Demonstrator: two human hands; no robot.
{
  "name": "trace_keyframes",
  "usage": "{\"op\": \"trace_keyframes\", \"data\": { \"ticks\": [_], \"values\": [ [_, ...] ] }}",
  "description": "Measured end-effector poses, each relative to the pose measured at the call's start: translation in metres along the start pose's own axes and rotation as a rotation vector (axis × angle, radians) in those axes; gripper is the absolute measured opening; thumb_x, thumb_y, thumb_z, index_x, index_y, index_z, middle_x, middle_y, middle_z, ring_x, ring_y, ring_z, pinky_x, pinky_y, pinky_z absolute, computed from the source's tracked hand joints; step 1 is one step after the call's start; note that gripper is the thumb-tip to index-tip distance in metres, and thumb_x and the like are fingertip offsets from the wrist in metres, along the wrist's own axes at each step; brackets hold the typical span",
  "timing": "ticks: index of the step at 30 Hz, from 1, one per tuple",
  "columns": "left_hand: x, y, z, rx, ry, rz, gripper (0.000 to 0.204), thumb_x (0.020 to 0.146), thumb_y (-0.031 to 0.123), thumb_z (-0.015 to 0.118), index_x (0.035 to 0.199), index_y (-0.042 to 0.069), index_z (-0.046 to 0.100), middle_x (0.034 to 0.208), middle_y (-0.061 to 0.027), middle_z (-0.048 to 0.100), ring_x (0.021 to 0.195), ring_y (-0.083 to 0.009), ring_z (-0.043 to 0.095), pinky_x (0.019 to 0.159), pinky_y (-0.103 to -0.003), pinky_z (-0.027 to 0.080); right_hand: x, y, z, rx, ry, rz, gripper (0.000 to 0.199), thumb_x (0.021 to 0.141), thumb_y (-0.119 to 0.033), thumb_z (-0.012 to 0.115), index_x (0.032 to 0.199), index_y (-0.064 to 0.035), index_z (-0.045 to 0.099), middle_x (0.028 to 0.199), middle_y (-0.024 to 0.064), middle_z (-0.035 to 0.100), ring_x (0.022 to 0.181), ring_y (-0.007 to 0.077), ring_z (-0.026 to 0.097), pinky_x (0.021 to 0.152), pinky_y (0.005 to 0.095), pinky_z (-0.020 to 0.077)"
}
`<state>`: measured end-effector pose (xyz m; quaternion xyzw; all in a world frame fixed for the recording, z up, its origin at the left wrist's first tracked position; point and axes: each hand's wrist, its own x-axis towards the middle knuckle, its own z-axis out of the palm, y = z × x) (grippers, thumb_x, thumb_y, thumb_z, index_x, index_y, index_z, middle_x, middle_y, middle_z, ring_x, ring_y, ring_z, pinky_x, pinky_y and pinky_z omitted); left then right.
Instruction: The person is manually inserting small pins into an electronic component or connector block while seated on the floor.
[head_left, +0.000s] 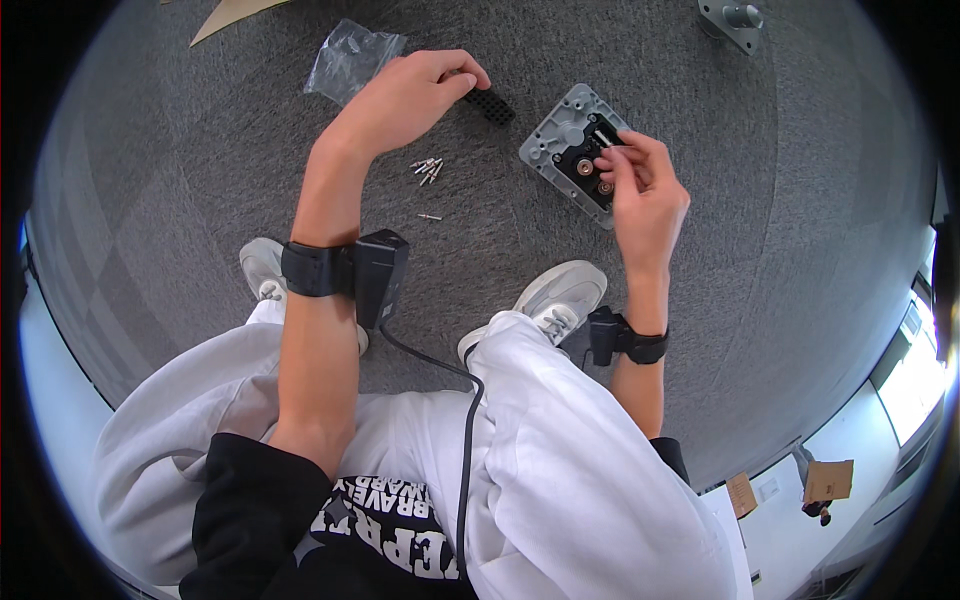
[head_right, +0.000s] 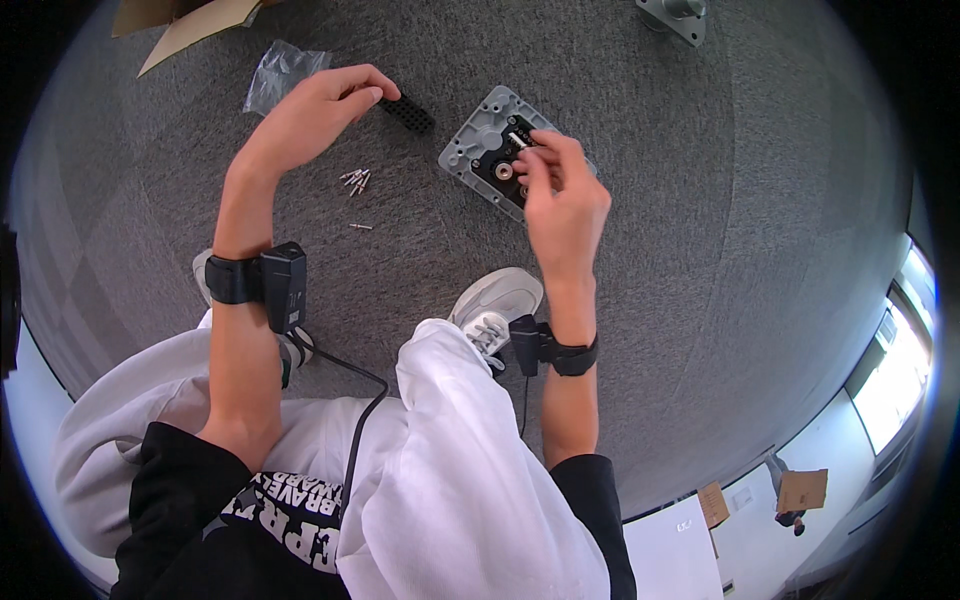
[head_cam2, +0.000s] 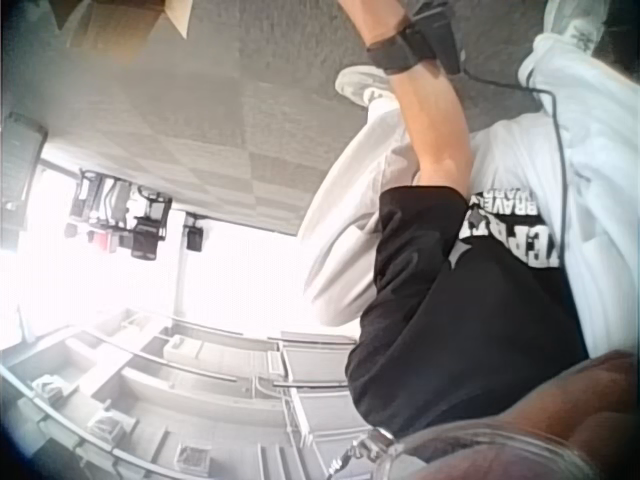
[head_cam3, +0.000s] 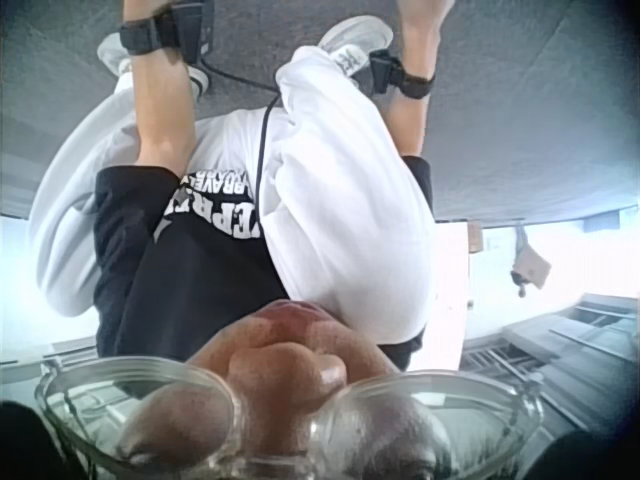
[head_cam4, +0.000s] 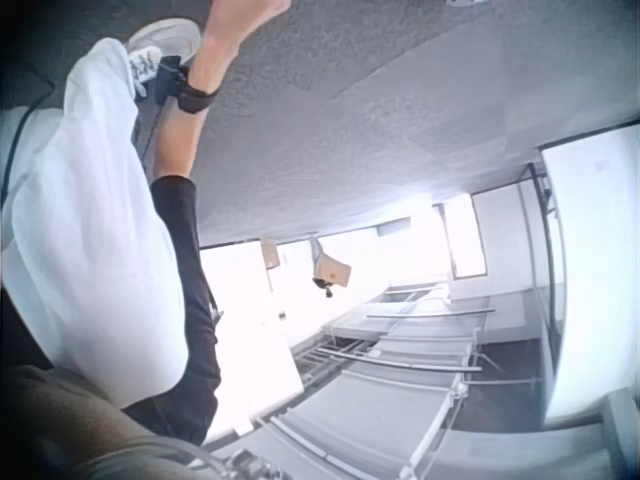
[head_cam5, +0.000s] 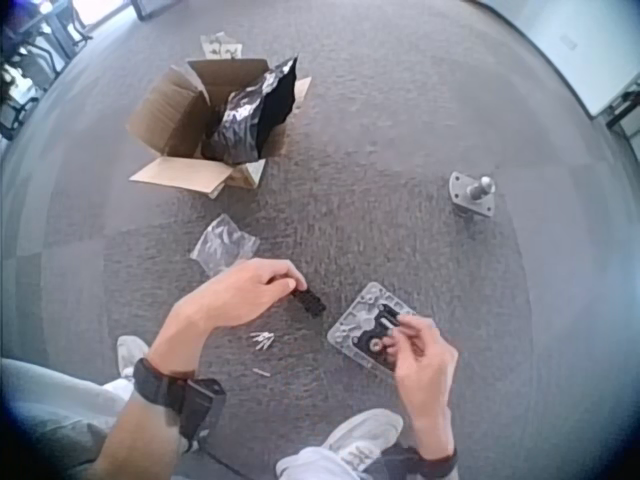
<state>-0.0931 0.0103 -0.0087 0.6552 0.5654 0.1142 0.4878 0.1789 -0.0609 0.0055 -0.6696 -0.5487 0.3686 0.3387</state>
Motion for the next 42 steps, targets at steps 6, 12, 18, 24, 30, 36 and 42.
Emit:
{"op": "trace_keyframes", "data": {
  "ticks": [6,12,18,24,30,36,42],
  "values": [
    [-0.004,0.0,-0.002,0.0,0.009,-0.019,0.028,0.106,0.024,0.052,0.118,0.007,0.07,0.084,-0.0014,0.058,0.077,-0.0125,0.052,0.075,-0.03,0.043,0.005,0.003,0.0,-0.327,0.065,-0.221,0.006,0.092,0.0,0.067,0.097,0.0003,0.07,0.091,0.0096,0.069,0.077,0.0217,0.069,0.069,0.0335,0.0549],
    [-0.005,0.002,-0.002,0.006,0.013,-0.011,0.027,0.106,0.024,0.052,0.118,0.008,0.07,0.079,-0.0002,0.054,0.073,-0.0112,0.049,0.071,-0.029,0.041,0.006,0.026,0.011,-0.484,0.071,-0.252,0.004,0.09,-0.004,0.071,0.093,-0.0015,0.07,0.088,0.0079,0.063,0.086,0.0276,0.061,0.076,0.0386,0.0502],
    [-0.006,-0.001,-0.003,0.01,0.012,-0.016,0.027,0.106,0.024,0.052,0.118,0.008,0.07,0.077,0.0003,0.052,0.071,-0.0104,0.047,0.07,-0.029,0.04,0.009,0.032,0.016,-0.48,0.103,-0.281,0.004,0.09,-0.005,0.072,0.093,-0.0028,0.072,0.087,0.0067,0.063,0.084,0.0255,0.061,0.075,0.0378,0.05],
    [-0.004,-0.001,0.001,0.011,0.019,0.0,0.027,0.106,0.024,0.052,0.117,0.009,0.071,0.079,0.0002,0.054,0.072,-0.0105,0.048,0.07,-0.029,0.041,0.011,0.033,0.016,-0.451,0.101,-0.264,0.007,0.085,-0.006,0.077,0.091,-0.0035,0.074,0.086,0.0061,0.063,0.082,0.0248,0.06,0.074,0.0369,0.0494],
    [-0.003,0.0,0.004,0.004,0.033,0.001,0.027,0.106,0.025,0.053,0.118,0.009,0.07,0.082,-0.0007,0.058,0.074,-0.0116,0.05,0.072,-0.03,0.042,0.015,0.032,0.014,-0.369,0.098,-0.344,0.009,0.083,-0.005,0.078,0.091,-0.0039,0.075,0.085,0.0059,0.063,0.081,0.0242,0.061,0.072,0.0358,0.0495],
    [-0.003,-0.001,-0.004,0.024,-0.008,-0.027,0.027,0.105,0.024,0.053,0.117,0.007,0.07,0.089,-0.0028,0.064,0.078,-0.013,0.055,0.076,-0.03,0.044,-0.011,-0.001,0.037,-0.2,-0.036,-0.483,0.012,0.079,-0.005,0.08,0.088,-0.0059,0.072,0.088,0.0064,0.063,0.081,0.0246,0.063,0.072,0.0364,0.0523],
    [0.001,0.0,0.006,-0.003,0.014,0.03,0.027,0.105,0.024,0.054,0.117,0.007,0.07,0.086,-0.0028,0.062,0.077,-0.013,0.053,0.075,-0.031,0.044,-0.05,0.011,0.113,-0.252,-0.593,-0.634,0.016,0.077,-0.011,0.076,0.087,-0.0049,0.065,0.094,0.0079,0.059,0.092,0.0261,0.062,0.077,0.0375,0.0564]
  ]
}}
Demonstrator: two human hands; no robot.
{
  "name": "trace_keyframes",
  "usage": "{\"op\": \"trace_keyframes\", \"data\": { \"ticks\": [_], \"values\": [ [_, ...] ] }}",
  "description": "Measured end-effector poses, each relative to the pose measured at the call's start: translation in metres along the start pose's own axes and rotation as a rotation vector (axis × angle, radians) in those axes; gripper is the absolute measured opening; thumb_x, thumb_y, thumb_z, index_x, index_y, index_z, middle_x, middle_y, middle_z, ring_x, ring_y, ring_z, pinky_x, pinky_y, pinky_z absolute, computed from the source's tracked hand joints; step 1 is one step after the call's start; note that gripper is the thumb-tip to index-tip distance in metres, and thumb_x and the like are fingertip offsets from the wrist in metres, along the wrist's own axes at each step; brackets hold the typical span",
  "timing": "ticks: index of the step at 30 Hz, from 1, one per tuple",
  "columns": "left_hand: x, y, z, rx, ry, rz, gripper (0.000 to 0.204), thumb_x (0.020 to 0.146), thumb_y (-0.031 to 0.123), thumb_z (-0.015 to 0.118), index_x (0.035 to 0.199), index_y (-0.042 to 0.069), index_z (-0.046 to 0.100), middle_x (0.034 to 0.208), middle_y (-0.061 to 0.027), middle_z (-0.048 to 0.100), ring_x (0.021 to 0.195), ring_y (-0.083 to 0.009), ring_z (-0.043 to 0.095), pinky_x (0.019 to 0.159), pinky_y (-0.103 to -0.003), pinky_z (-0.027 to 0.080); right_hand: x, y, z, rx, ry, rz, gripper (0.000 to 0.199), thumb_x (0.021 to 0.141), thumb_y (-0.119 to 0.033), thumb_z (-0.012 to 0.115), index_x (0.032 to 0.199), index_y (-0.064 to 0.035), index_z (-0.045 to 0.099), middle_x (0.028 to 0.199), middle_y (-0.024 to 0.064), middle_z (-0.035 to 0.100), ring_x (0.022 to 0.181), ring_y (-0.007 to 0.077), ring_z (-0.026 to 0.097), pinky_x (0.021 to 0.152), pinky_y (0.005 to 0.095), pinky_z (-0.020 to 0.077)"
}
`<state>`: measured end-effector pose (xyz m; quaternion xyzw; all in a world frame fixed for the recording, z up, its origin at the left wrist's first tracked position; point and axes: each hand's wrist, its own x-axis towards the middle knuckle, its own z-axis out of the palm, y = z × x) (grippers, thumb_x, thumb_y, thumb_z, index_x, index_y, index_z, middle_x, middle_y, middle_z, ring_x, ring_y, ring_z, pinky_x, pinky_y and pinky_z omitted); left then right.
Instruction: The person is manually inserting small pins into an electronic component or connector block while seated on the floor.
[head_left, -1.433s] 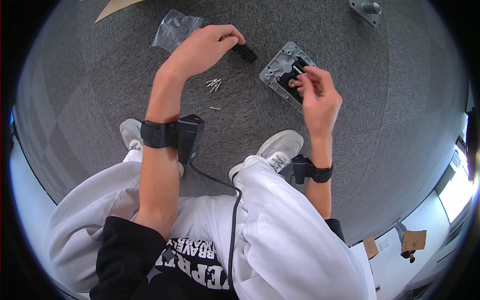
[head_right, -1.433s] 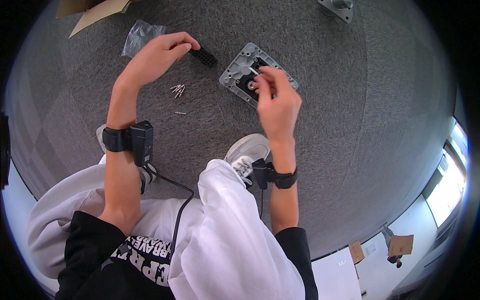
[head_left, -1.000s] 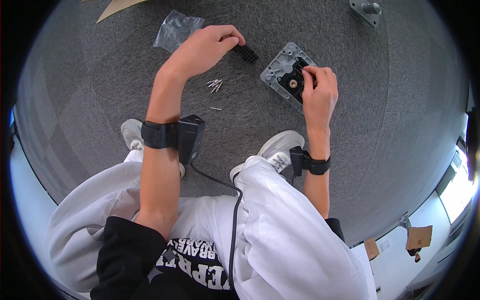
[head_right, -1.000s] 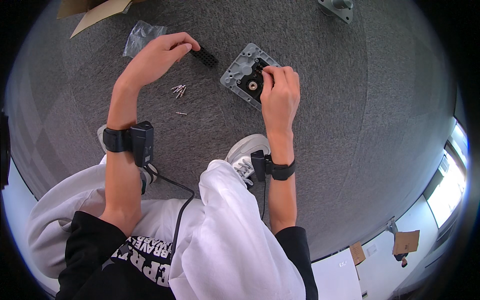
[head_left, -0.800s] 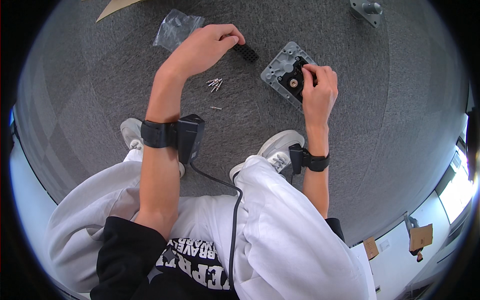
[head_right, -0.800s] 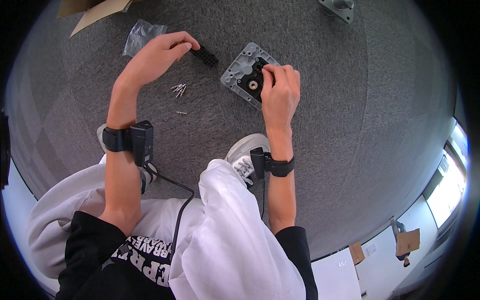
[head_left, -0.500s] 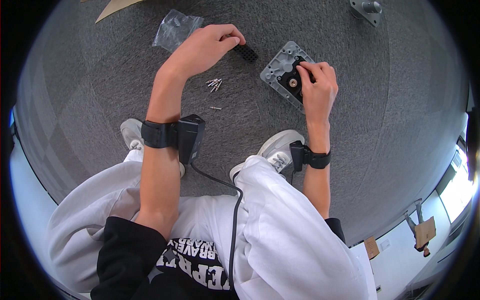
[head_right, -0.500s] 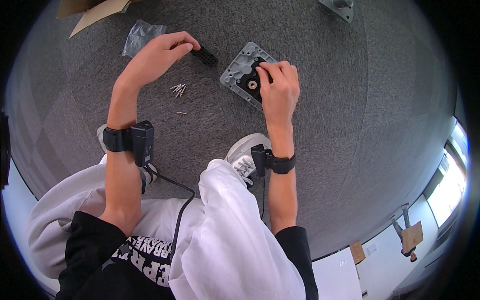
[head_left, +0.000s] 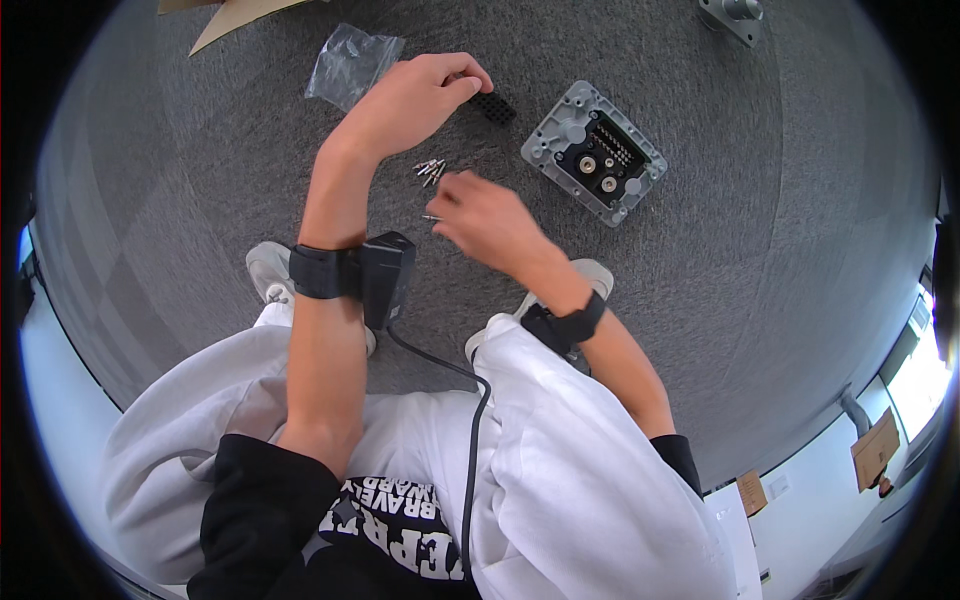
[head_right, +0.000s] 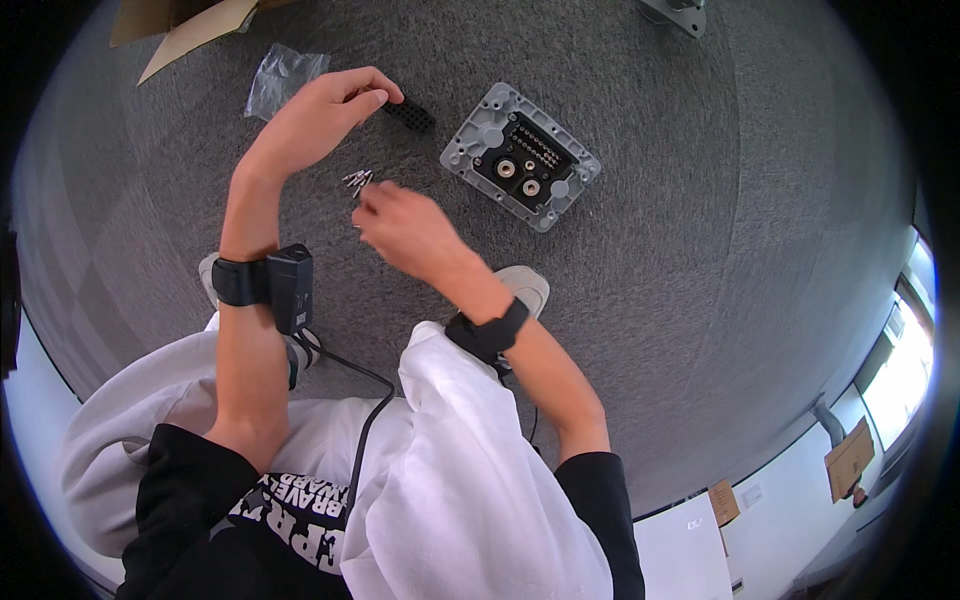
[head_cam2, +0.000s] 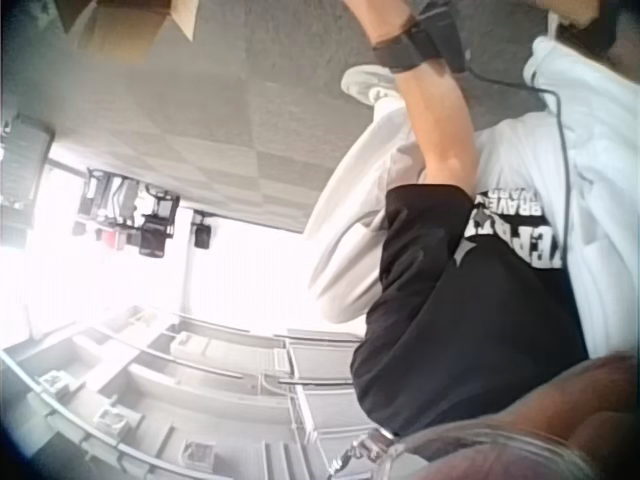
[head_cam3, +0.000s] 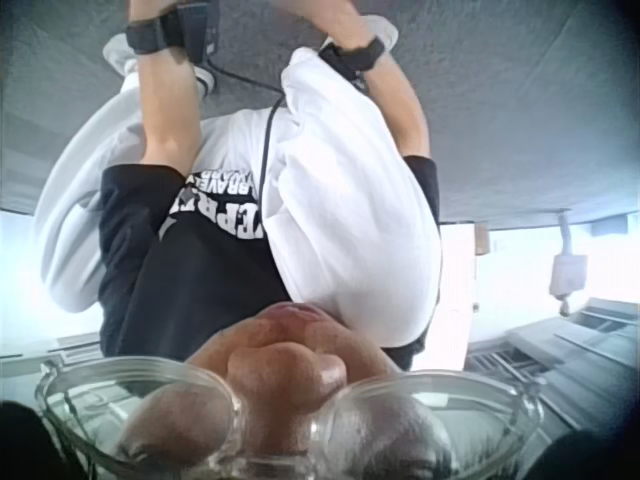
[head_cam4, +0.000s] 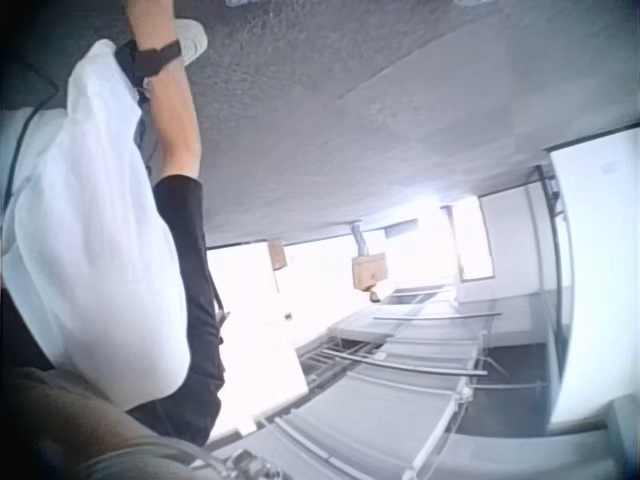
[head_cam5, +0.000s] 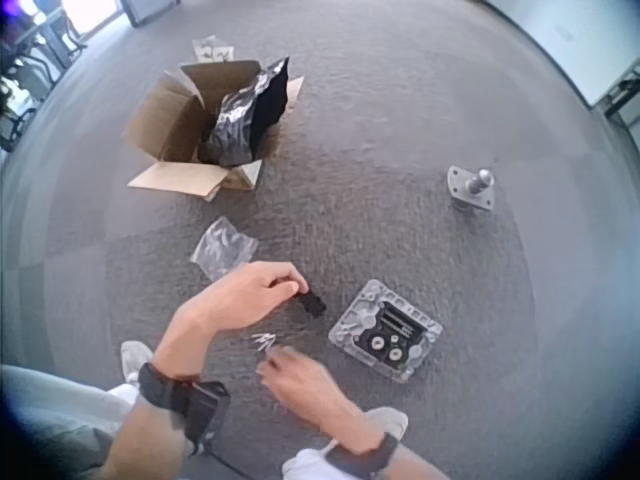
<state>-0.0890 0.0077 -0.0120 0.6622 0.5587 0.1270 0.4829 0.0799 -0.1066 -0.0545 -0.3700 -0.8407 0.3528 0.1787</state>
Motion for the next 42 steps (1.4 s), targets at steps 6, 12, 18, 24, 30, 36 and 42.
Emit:
{"op": "trace_keyframes", "data": {
  "ticks": [6,12,18,24,30,36,42],
  "values": [
    [-0.005,-0.002,-0.008,0.004,-0.01,-0.047,0.027,0.105,0.025,0.053,0.117,0.007,0.07,0.079,-0.0012,0.055,0.074,-0.0116,0.049,0.071,-0.031,0.042,-0.003,0.001,0.037,-0.015,-0.112,-0.118,0.007,0.08,-0.006,0.066,0.084,-0.004,0.06,0.096,0.0094,0.057,0.095,0.0267,0.06,0.078,0.0366,0.0567],
    [-0.002,-0.002,-0.005,-0.005,-0.05,-0.093,0.027,0.106,0.024,0.053,0.118,0.006,0.069,0.087,-0.0041,0.062,0.081,-0.0139,0.056,0.077,-0.031,0.045,-0.006,0.004,0.004,0.021,0.016,-0.021,0.014,0.079,-0.001,0.067,0.092,-0.0034,0.066,0.097,0.0093,0.06,0.095,0.0269,0.062,0.077,0.0373,0.0567],
    [0.0,0.002,-0.007,-0.001,-0.075,-0.051,0.026,0.105,0.023,0.054,0.118,0.005,0.069,0.106,-0.0088,0.071,0.097,-0.0192,0.065,0.089,-0.033,0.048,-0.009,0.0,-0.073,0.05,0.418,0.159,0.019,0.08,0.003,0.076,0.096,-0.006,0.073,0.095,0.0081,0.067,0.083,0.0265,0.068,0.072,0.0363,0.0566],
    [0.006,0.013,0.011,-0.011,-0.093,-0.027,0.027,0.104,0.022,0.054,0.118,0.005,0.069,0.107,-0.0104,0.072,0.096,-0.0222,0.067,0.087,-0.035,0.05,-0.028,0.041,-0.122,-0.049,0.667,0.496,0.01,0.088,0.002,0.072,0.097,-0.0015,0.075,0.092,0.0105,0.075,0.083,0.023,0.073,0.075,0.0307,0.0567],
    [0.005,0.02,0.013,-0.015,-0.097,-0.031,0.027,0.104,0.022,0.054,0.118,0.005,0.069,0.104,-0.0116,0.073,0.094,-0.0243,0.068,0.085,-0.037,0.051,-0.031,0.053,-0.116,-0.199,0.543,0.513,0.006,0.088,-0.002,0.072,0.094,-0.0019,0.073,0.09,0.0086,0.069,0.083,0.0252,0.069,0.074,0.0351,0.0542],
    [0.004,0.021,0.009,-0.011,-0.093,-0.045,0.026,0.103,0.021,0.055,0.116,0.004,0.07,0.104,-0.0116,0.073,0.093,-0.0237,0.068,0.085,-0.036,0.05,-0.034,0.058,-0.105,-0.293,0.539,0.448,0.004,0.088,-0.003,0.072,0.091,-0.0023,0.072,0.09,0.0075,0.062,0.085,0.0267,0.06,0.076,0.0389,0.0494],
    [0.003,0.014,0.006,-0.006,-0.068,-0.019,0.026,0.103,0.021,0.055,0.116,0.003,0.07,0.104,-0.0112,0.073,0.095,-0.0232,0.067,0.086,-0.036,0.05,-0.032,0.061,-0.102,-0.313,0.571,0.458,0.006,0.086,-0.002,0.073,0.091,-0.0023,0.072,0.09,0.0071,0.062,0.085,0.0268,0.059,0.076,0.0392,0.0493]
  ]
}}
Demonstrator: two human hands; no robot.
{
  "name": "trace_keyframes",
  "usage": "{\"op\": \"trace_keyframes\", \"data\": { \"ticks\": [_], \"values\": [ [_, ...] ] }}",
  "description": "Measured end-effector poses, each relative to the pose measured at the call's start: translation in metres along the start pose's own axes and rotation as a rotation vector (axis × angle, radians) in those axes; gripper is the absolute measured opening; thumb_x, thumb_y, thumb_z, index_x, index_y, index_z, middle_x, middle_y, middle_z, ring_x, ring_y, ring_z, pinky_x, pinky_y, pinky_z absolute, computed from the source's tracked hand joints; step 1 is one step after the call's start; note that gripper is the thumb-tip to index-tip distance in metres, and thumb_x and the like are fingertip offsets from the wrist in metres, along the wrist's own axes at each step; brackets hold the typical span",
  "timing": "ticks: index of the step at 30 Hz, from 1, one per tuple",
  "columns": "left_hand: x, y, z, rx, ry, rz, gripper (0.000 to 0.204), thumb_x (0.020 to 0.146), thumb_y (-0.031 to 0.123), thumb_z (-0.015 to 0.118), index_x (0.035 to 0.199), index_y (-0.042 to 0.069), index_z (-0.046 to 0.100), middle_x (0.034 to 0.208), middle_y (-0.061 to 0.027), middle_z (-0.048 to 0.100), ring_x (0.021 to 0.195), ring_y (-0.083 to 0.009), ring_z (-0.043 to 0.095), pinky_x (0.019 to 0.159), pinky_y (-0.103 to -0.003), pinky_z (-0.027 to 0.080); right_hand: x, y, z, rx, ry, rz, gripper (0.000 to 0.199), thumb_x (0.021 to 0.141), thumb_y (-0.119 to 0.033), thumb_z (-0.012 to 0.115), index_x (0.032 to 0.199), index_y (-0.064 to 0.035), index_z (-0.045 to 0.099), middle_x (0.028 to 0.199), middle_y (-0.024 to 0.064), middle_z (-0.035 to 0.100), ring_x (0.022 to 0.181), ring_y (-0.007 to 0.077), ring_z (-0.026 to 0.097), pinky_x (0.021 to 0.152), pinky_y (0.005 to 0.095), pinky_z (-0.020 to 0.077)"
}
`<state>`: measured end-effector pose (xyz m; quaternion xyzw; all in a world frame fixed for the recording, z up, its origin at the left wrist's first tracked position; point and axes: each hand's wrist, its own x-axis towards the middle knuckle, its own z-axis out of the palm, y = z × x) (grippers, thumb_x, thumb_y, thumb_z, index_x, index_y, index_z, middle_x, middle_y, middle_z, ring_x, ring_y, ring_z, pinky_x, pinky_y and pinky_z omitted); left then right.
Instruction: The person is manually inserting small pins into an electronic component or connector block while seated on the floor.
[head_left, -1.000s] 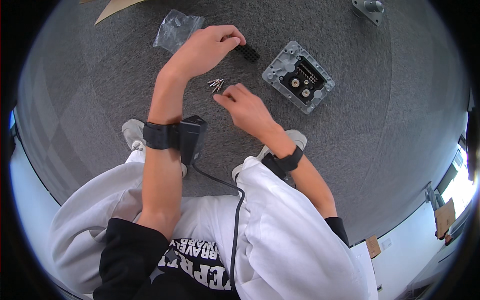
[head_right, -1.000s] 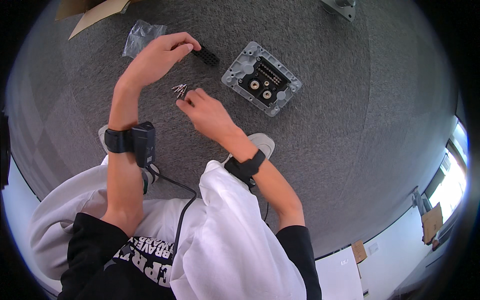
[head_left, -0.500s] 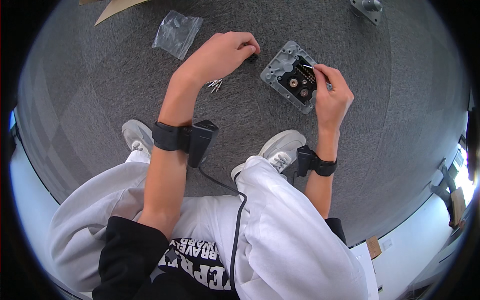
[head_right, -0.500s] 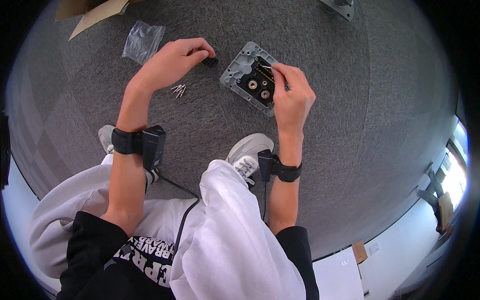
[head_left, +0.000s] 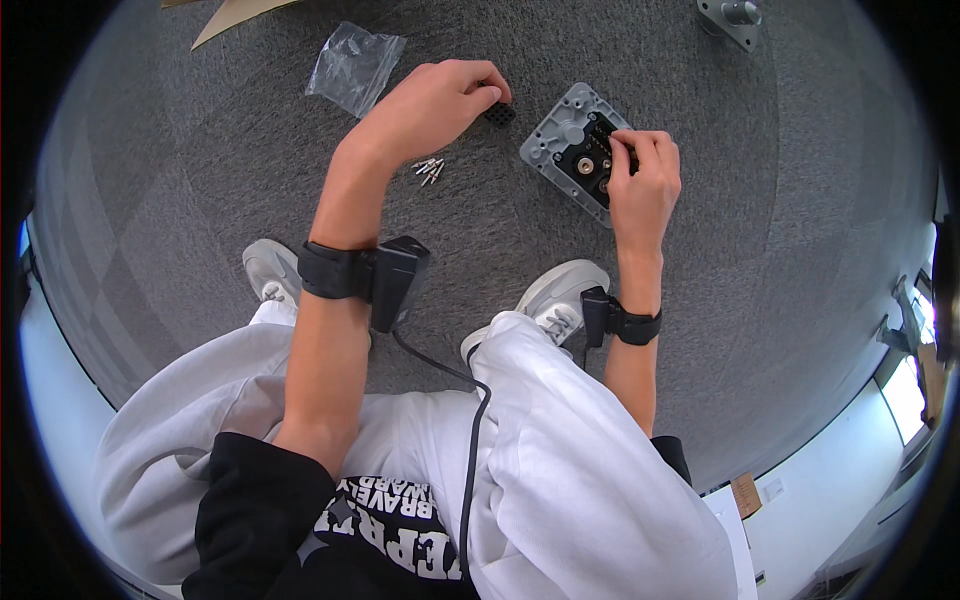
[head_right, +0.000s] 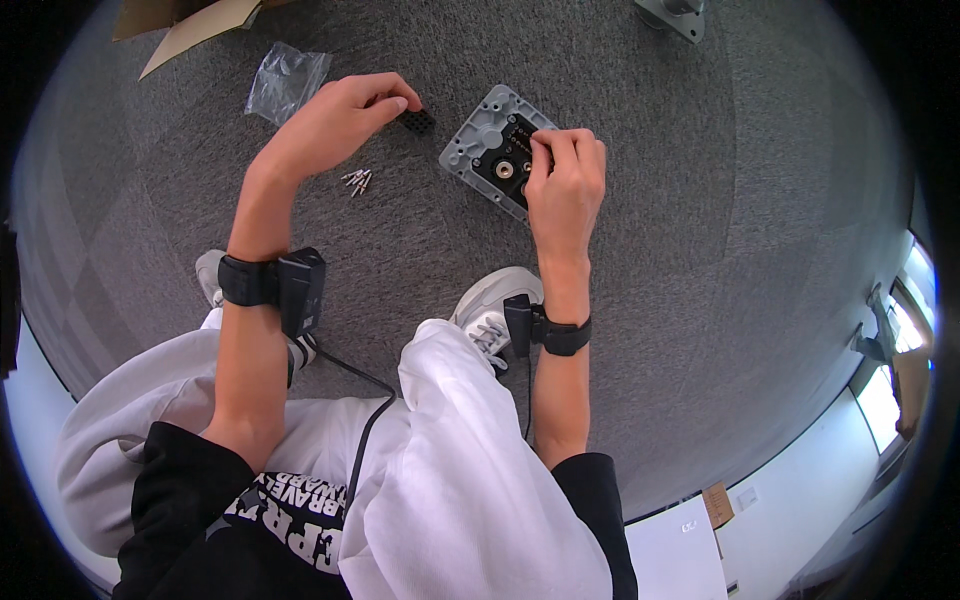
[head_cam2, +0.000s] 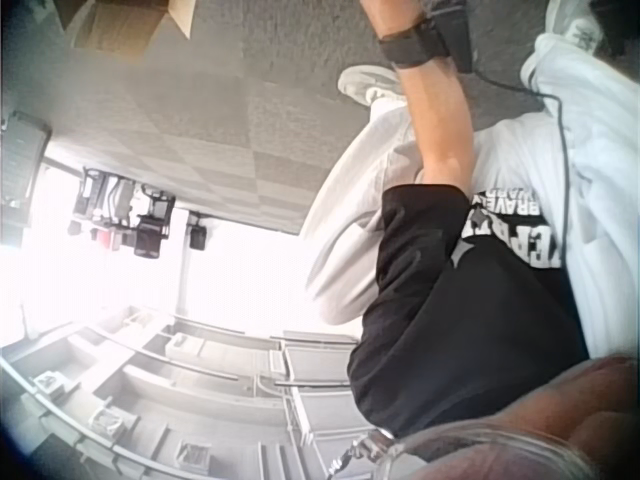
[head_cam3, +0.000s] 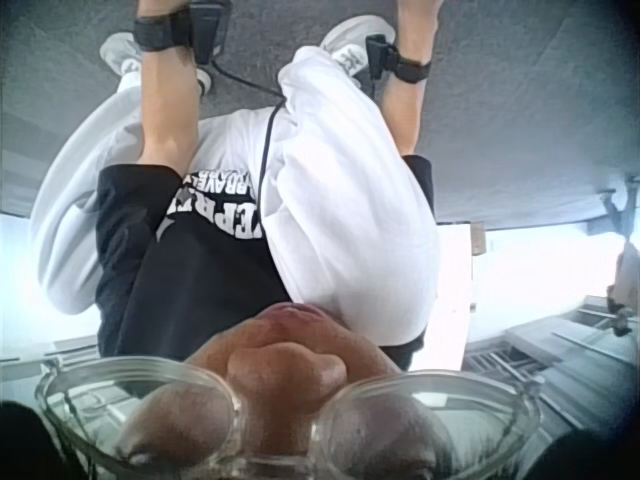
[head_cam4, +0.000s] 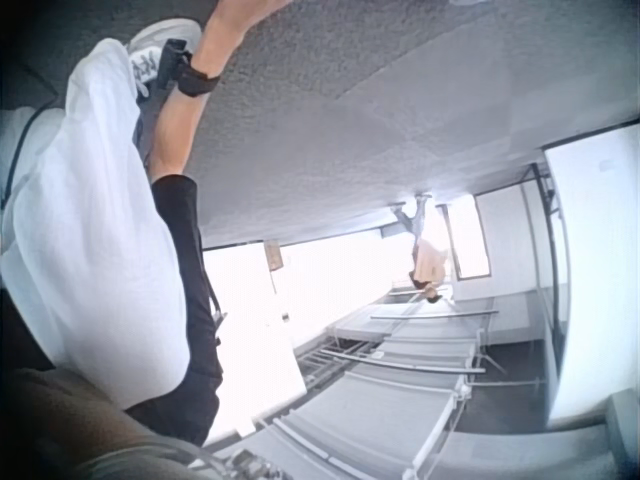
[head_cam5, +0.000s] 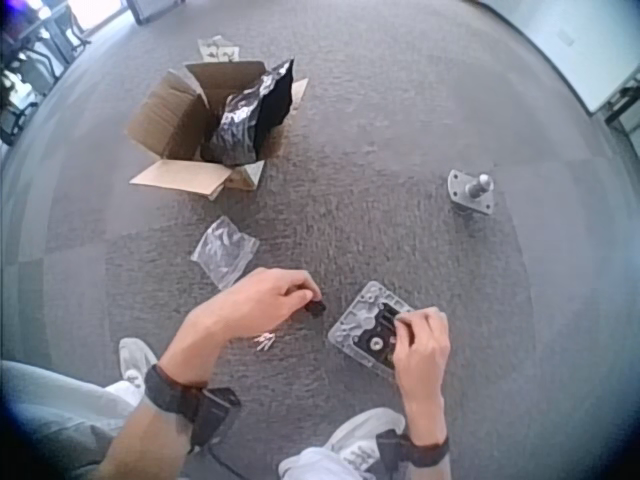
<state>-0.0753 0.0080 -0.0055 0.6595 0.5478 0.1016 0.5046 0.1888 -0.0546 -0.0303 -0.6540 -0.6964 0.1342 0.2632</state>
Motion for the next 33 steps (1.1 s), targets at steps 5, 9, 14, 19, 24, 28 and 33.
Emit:
{"op": "trace_keyframes", "data": {
  "ticks": [5,9,14,19,24,28,33],
  "values": [
    [-0.001,-0.005,0.0,0.002,0.026,0.021,0.027,0.103,0.021,0.055,0.116,0.004,0.07,0.106,-0.011,0.073,0.096,-0.0226,0.067,0.087,-0.035,0.05,0.002,0.001,0.0,-0.033,0.001,-0.064,0.007,0.084,-0.002,0.075,0.091,-0.0029,0.073,0.088,0.0061,0.062,0.084,0.0255,0.059,0.075,0.0384,0.0494],
    [-0.003,-0.003,-0.006,0.009,0.017,-0.009,0.028,0.104,0.023,0.053,0.118,0.005,0.07,0.108,-0.0103,0.072,0.096,-0.0223,0.067,0.088,-0.035,0.05,0.005,0.003,0.0,0.01,-0.032,-0.063,0.01,0.083,-0.002,0.076,0.093,-0.004,0.075,0.086,0.0054,0.063,0.084,0.0243,0.059,0.074,0.0373,0.0492],
    [-0.004,-0.007,-0.006,0.016,0.051,0.008,0.028,0.104,0.023,0.053,0.119,0.005,0.069,0.1,-0.008,0.07,0.089,-0.0194,0.064,0.083,-0.034,0.049,0.006,-0.005,-0.004,0.076,-0.019,-0.057,0.009,0.084,-0.001,0.076,0.093,-0.0049,0.075,0.086,0.0051,0.063,0.084,0.0241,0.059,0.074,0.0366,0.0493],
    [-0.002,-0.013,-0.008,0.001,0.057,-0.016,0.027,0.104,0.023,0.054,0.117,0.005,0.069,0.083,-0.0031,0.059,0.075,-0.0141,0.053,0.073,-0.033,0.044,-0.004,-0.04,-0.006,0.271,-0.114,-0.095,0.016,0.08,0.001,0.075,0.094,-0.0058,0.074,0.091,0.0074,0.064,0.087,0.0255,0.063,0.076,0.0377,0.0526],
    [-0.003,-0.016,-0.007,0.013,0.044,-0.003,0.027,0.104,0.023,0.054,0.117,0.005,0.069,0.085,-0.0039,0.061,0.076,-0.0143,0.054,0.074,-0.032,0.045,-0.028,-0.085,0.054,0.394,-0.396,-0.292,0.018,0.077,-0.001,0.074,0.095,-0.0033,0.069,0.094,0.0082,0.06,0.089,0.0276,0.063,0.079,0.039,0.0557],
    [-0.002,0.003,-0.01,-0.003,-0.003,-0.043,0.027,0.104,0.023,0.054,0.117,0.006,0.07,0.095,-0.0068,0.068,0.085,-0.017,0.061,0.08,-0.033,0.047,-0.046,-0.086,0.093,0.26,-0.524,-0.425,0.022,0.076,0.002,0.069,0.098,-0.0034,0.066,0.099,0.0081,0.056,0.091,0.0279,0.058,0.081,0.0387,0.0549],
    [-0.005,-0.014,-0.008,0.006,0.025,-0.036,0.027,0.104,0.024,0.054,0.117,0.006,0.069,0.105,-0.0092,0.072,0.094,-0.0211,0.066,0.086,-0.035,0.049,-0.05,-0.083,0.1,0.258,-0.569,-0.416,0.02,0.078,0.002,0.066,0.097,-0.0035,0.065,0.097,0.0086,0.055,0.092,0.0277,0.057,0.079,0.039,0.0547]
  ]
}}
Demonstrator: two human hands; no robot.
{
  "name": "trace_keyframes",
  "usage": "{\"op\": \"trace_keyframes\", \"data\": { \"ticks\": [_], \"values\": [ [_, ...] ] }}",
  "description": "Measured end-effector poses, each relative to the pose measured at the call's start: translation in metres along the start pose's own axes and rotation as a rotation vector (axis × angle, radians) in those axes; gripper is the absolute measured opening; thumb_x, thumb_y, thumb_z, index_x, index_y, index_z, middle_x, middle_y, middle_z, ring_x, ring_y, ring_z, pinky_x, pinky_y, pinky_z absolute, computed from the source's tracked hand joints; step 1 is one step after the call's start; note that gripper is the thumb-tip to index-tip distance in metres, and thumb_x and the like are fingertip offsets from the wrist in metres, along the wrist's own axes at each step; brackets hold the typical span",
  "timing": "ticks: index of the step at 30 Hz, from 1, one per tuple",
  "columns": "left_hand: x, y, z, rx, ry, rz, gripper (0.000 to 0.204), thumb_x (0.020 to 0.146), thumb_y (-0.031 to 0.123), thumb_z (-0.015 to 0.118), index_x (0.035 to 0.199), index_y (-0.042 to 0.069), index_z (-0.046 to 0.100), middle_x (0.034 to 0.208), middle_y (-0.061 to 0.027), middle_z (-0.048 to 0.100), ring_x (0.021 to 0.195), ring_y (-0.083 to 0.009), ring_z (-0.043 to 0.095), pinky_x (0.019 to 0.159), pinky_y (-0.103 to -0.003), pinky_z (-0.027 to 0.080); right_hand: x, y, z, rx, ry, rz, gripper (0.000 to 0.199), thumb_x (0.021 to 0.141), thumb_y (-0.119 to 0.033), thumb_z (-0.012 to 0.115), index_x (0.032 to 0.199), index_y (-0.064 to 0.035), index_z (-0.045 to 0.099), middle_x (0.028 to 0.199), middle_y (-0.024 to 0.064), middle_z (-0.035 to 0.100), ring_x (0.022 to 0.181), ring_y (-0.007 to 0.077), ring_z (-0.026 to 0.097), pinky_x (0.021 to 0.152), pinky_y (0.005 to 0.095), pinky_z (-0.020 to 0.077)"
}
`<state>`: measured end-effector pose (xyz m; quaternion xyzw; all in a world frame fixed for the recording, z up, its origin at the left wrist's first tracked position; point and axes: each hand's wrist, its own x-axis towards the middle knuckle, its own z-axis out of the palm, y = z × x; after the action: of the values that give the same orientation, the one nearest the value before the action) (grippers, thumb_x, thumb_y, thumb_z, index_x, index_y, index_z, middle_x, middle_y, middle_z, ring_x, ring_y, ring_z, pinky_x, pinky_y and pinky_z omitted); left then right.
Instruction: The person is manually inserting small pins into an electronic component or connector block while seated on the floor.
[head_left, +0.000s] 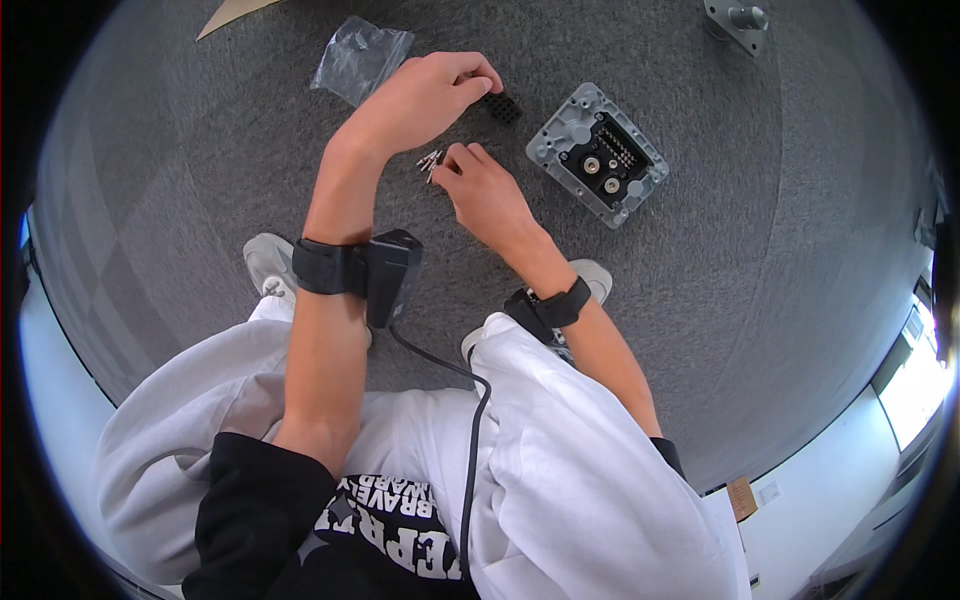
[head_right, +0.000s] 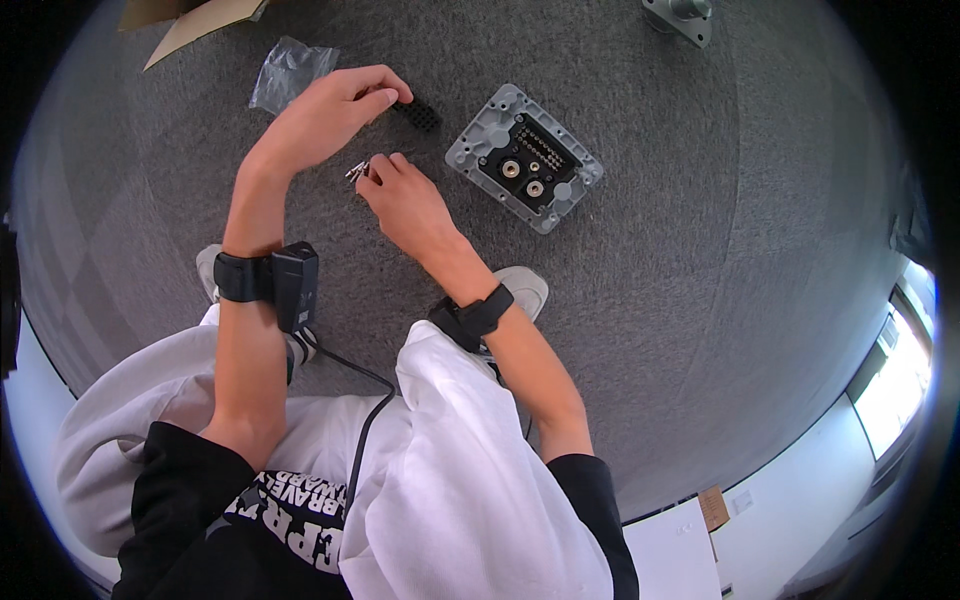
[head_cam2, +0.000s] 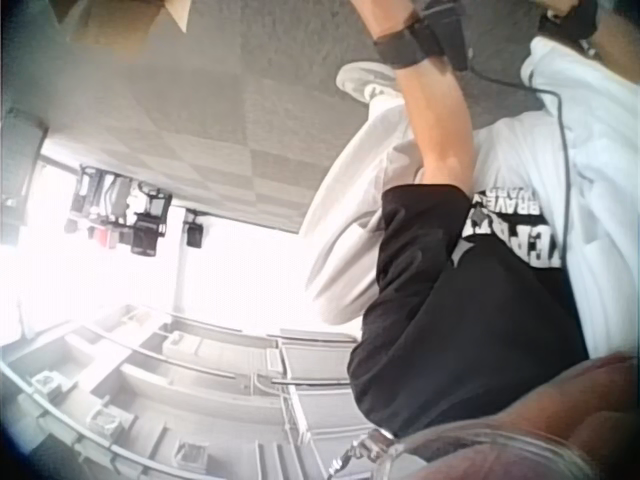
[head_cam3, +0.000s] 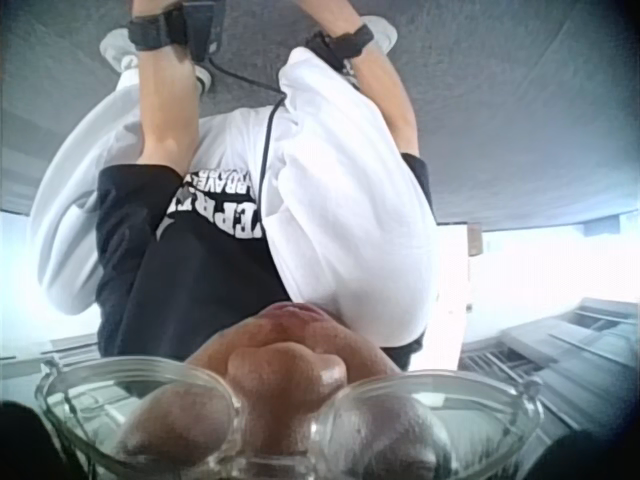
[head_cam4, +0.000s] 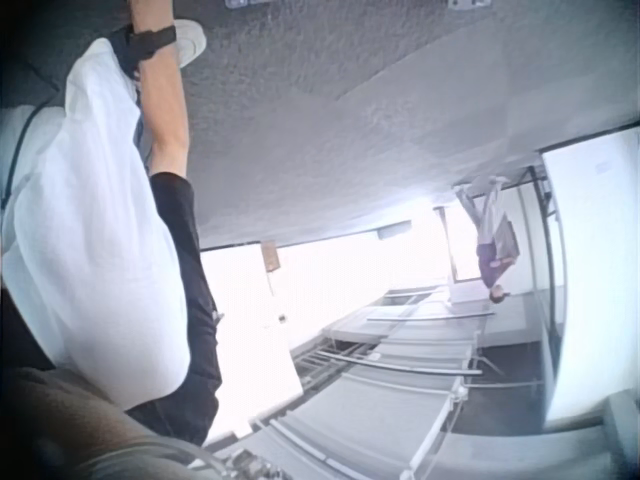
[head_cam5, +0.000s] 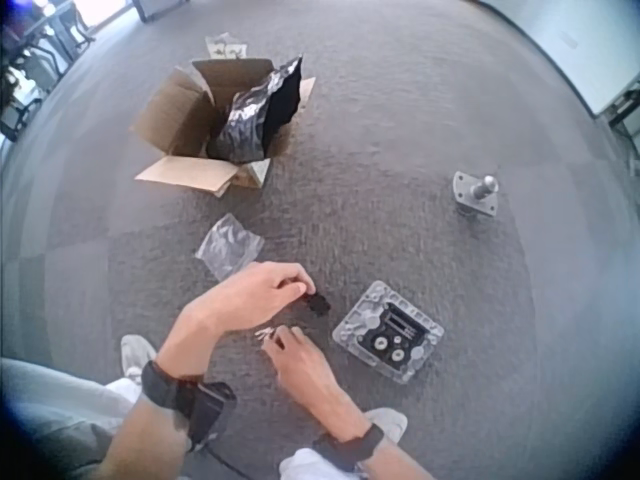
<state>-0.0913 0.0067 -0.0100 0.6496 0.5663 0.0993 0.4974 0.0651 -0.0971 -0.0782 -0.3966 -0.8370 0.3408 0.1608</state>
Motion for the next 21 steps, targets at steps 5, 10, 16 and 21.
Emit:
{"op": "trace_keyframes", "data": {
  "ticks": [5,10,16,21],
  "values": [
    [0.002,0.005,0.003,-0.011,-0.002,0.002,0.028,0.104,0.025,0.054,0.117,0.006,0.069,0.106,-0.0093,0.072,0.094,-0.022,0.066,0.086,-0.035,0.049,-0.002,0.002,0.005,0.047,0.068,0.121,0.014,0.083,0.001,0.068,0.095,-0.005,0.064,0.092,0.0074,0.054,0.09,0.0273,0.058,0.077,0.0397,0.0534],
    [0.003,0.008,0.005,-0.018,0.0,0.027,0.028,0.105,0.024,0.053,0.117,0.007,0.07,0.1,-0.0083,0.071,0.089,-0.0196,0.064,0.083,-0.035,0.049,0.002,-0.003,0.011,0.03,0.161,0.127,0.017,0.082,0.0,0.066,0.099,-0.0037,0.062,0.092,0.009,0.054,0.089,0.0283,0.058,0.075,0.0394,0.053],
    [0.004,0.01,0.005,-0.008,-0.02,-0.007,0.027,0.105,0.023,0.053,0.117,0.006,0.07,0.099,-0.008,0.07,0.086,-0.019,0.062,0.082,-0.035,0.048,0.001,-0.005,0.01,0.009,0.158,0.169,0.015,0.083,0.0,0.066,0.096,-0.005,0.06,0.091,0.0093,0.053,0.09,0.0294,0.059,0.075,0.0407,0.0533],
    [0.005,0.007,0.006,-0.009,-0.005,0.023,0.027,0.104,0.023,0.054,0.118,0.006,0.07,0.102,-0.0091,0.071,0.089,-0.0199,0.064,0.083,-0.035,0.049,0.0,-0.005,0.007,-0.005,0.135,0.195,0.018,0.082,0.0,0.066,0.099,-0.0048,0.061,0.091,0.01,0.055,0.091,0.0301,0.06,0.076,0.0413,0.0538]
  ]
}}
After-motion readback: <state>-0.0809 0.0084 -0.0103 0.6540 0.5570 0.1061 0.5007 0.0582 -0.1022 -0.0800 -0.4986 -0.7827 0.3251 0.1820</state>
